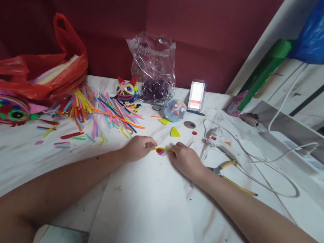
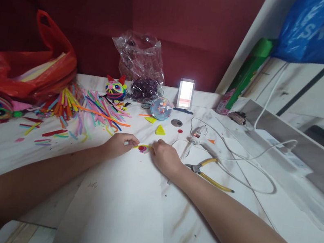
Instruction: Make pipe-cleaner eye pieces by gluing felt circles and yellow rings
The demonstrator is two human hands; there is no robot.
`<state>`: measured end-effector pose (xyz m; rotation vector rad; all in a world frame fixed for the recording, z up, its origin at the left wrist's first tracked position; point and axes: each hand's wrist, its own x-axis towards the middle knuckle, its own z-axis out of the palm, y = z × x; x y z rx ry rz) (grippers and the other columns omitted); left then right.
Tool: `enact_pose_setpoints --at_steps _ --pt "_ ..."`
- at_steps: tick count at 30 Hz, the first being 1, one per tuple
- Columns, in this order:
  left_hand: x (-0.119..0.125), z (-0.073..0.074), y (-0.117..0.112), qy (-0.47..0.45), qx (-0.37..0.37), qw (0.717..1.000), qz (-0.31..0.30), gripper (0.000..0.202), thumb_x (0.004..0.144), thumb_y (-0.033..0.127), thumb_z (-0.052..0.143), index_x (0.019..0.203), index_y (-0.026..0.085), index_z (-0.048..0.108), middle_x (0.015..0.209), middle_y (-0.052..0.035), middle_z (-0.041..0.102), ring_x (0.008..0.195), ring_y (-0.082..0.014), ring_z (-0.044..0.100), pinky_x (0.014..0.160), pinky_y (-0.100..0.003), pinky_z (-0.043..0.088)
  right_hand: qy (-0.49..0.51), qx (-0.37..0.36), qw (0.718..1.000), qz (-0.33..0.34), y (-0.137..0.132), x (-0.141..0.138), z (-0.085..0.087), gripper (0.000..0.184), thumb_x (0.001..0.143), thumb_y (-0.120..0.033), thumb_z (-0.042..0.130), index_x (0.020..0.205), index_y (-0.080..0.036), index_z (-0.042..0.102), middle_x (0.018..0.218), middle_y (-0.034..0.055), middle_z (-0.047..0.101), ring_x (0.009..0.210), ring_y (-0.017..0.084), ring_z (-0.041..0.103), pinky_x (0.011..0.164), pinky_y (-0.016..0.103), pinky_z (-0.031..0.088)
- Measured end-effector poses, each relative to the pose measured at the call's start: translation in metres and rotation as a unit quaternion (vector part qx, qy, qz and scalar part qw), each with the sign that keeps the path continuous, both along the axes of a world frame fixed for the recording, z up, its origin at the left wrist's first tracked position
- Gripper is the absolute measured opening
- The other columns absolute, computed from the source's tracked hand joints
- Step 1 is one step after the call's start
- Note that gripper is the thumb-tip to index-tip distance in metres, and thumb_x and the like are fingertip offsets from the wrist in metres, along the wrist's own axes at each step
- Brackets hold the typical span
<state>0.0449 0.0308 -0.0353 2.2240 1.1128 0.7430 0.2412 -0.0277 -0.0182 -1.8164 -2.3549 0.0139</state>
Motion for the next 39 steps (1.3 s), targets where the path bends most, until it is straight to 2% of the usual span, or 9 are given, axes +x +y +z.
enact_pose_setpoints --at_steps 5,9,16,20,23,32,39 --pt "-0.001 0.0 0.0 -0.021 -0.008 1.0 -0.014 0.027 0.072 0.005 0.049 0.088 0.016 0.068 0.084 0.0006 0.072 0.078 -0.0113 0.065 0.076 -0.02 0.049 0.008 -0.005 1.0 0.012 -0.002 0.004 0.0 0.032 0.088 -0.016 0.042 0.108 -0.022 0.065 0.092 0.0051 0.064 0.073 0.016 0.062 0.06 0.024 0.036" --pt "-0.001 -0.002 0.001 0.006 0.045 0.999 -0.009 0.026 0.071 0.005 0.051 0.087 0.017 0.068 0.087 0.0004 0.07 0.076 -0.0111 0.063 0.073 -0.02 0.048 0.005 0.004 1.0 0.015 0.0 0.004 -0.004 0.031 0.091 -0.02 0.04 0.107 -0.021 0.066 0.093 0.0054 0.063 0.072 0.015 0.061 0.06 0.024 0.036" --pt "0.002 -0.008 0.004 0.043 0.129 0.99 -0.026 0.022 0.077 0.007 0.051 0.08 0.017 0.07 0.083 -0.0026 0.067 0.078 -0.013 0.062 0.075 -0.023 0.047 0.037 0.017 0.999 0.02 0.008 0.003 -0.009 0.029 0.088 -0.015 0.044 0.106 -0.021 0.066 0.097 0.005 0.062 0.075 0.014 0.06 0.063 0.023 0.036" --pt "0.006 -0.006 0.003 0.093 0.161 0.983 0.01 0.018 0.08 0.011 0.052 0.081 0.018 0.069 0.079 -0.0021 0.067 0.073 -0.0131 0.061 0.072 -0.024 0.045 0.045 0.024 0.999 0.017 0.01 0.003 -0.01 0.027 0.091 -0.021 0.042 0.101 -0.019 0.067 0.094 0.0056 0.063 0.074 0.014 0.06 0.062 0.023 0.036" --pt "0.007 -0.004 0.0 0.118 0.164 0.979 0.026 0.017 0.08 0.011 0.053 0.08 0.018 0.069 0.078 -0.0018 0.067 0.07 -0.0128 0.06 0.069 -0.023 0.044 0.042 0.026 0.999 0.017 0.011 0.003 -0.01 0.027 0.092 -0.023 0.042 0.097 -0.018 0.068 0.092 0.006 0.063 0.074 0.014 0.06 0.061 0.023 0.035" --pt "0.005 -0.004 0.0 0.123 0.157 0.98 0.005 0.018 0.079 0.009 0.054 0.08 0.018 0.069 0.078 -0.0016 0.067 0.069 -0.0121 0.059 0.068 -0.023 0.042 0.027 0.027 0.998 0.039 0.012 0.005 -0.014 0.028 0.093 -0.024 0.041 0.097 -0.019 0.068 0.091 0.0052 0.063 0.072 0.013 0.06 0.06 0.023 0.034" --pt "0.005 0.0 -0.003 0.148 0.184 0.972 0.009 0.019 0.08 0.009 0.052 0.08 0.018 0.069 0.078 -0.0029 0.067 0.075 -0.0149 0.061 0.073 -0.026 0.042 -0.011 0.027 0.998 0.048 0.011 0.004 -0.011 0.024 0.09 -0.019 0.043 0.091 -0.019 0.067 0.091 0.0049 0.061 0.072 0.012 0.06 0.059 0.023 0.034"
